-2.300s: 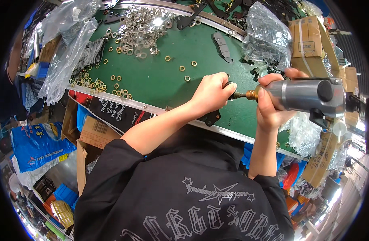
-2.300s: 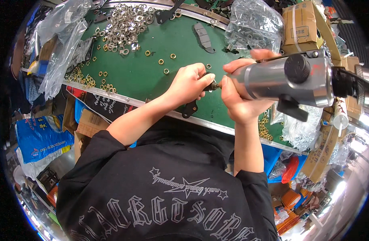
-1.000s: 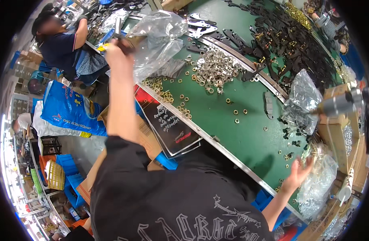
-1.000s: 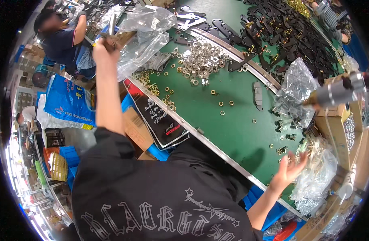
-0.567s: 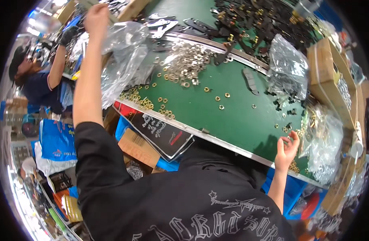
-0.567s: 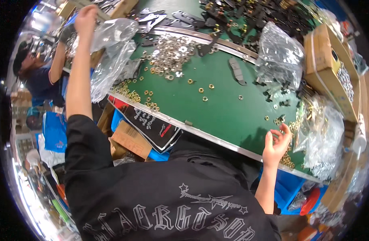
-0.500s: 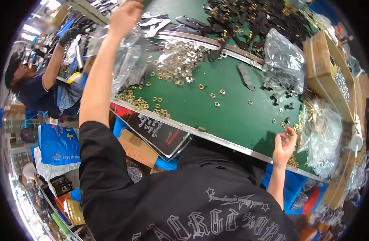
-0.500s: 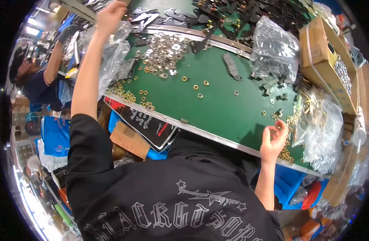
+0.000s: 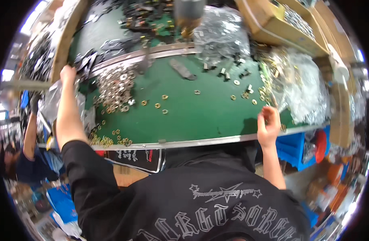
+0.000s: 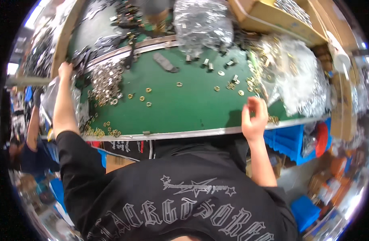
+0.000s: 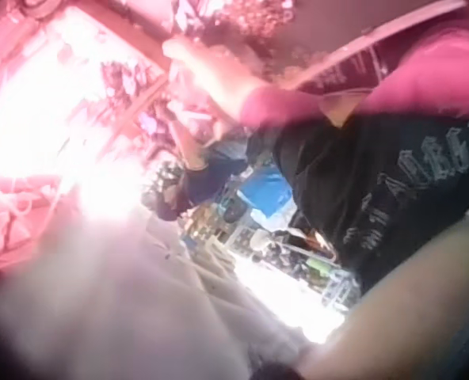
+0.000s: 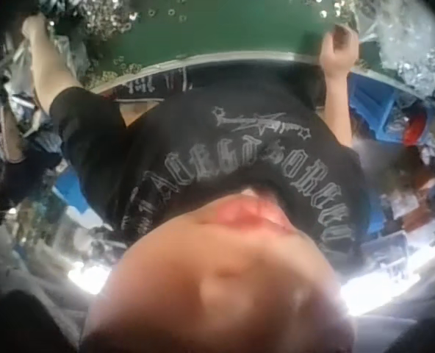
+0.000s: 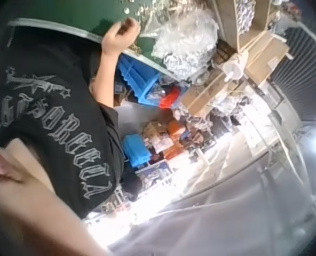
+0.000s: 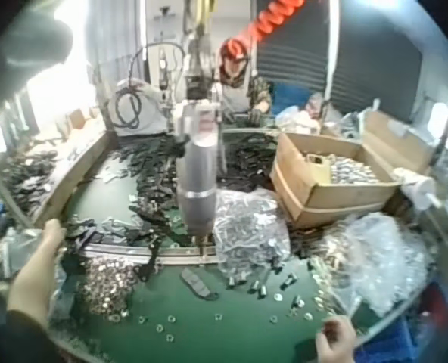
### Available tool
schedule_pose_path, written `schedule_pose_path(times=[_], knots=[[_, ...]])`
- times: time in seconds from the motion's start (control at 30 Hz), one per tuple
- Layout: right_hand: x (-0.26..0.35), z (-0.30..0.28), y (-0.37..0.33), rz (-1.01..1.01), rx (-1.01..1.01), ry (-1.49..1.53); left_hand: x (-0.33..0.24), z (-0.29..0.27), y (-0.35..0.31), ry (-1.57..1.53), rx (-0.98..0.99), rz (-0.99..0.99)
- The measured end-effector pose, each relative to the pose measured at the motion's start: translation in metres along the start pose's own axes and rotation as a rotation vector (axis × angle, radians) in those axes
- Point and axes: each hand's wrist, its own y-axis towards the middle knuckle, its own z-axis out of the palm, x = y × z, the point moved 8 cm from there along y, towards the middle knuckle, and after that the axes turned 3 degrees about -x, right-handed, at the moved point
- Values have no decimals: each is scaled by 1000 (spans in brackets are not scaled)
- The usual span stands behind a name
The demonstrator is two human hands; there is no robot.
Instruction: Assembling small black plastic components with metal rings using an electric screwdriver at a manual workstation.
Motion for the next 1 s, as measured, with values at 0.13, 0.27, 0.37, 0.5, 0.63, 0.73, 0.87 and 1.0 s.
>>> schedule_pose_path(times=[0.13, 0.27, 0.37, 0.5, 0.63, 0.73, 0.87, 1.0], knots=[[-2, -37, 26, -116, -162, -209, -41, -24, -20, -150, -85, 54], [-20, -72, 45, -59, -256, -135, -66, -104, -49, -213, -462, 308], [-10, -54, 65, -96, 5, -339, -139, -170, -115, -311, -702, 630], [3, -66, 81, -96, -134, -323, -213, -197, -221, -884, -379, 732], [56, -61, 91, -187, -35, -254, -299, -190, -342, -982, -96, 1082], [55, -33, 89, 32, 344, -314, -337, -174, -381, -1084, 96, 1075], [-32, -16, 123, -357, 80, -586, -383, -169, -392, -1144, 95, 1167], [-53, -12, 129, -517, -4, -634, -401, -165, -389, -1170, 113, 1188]])
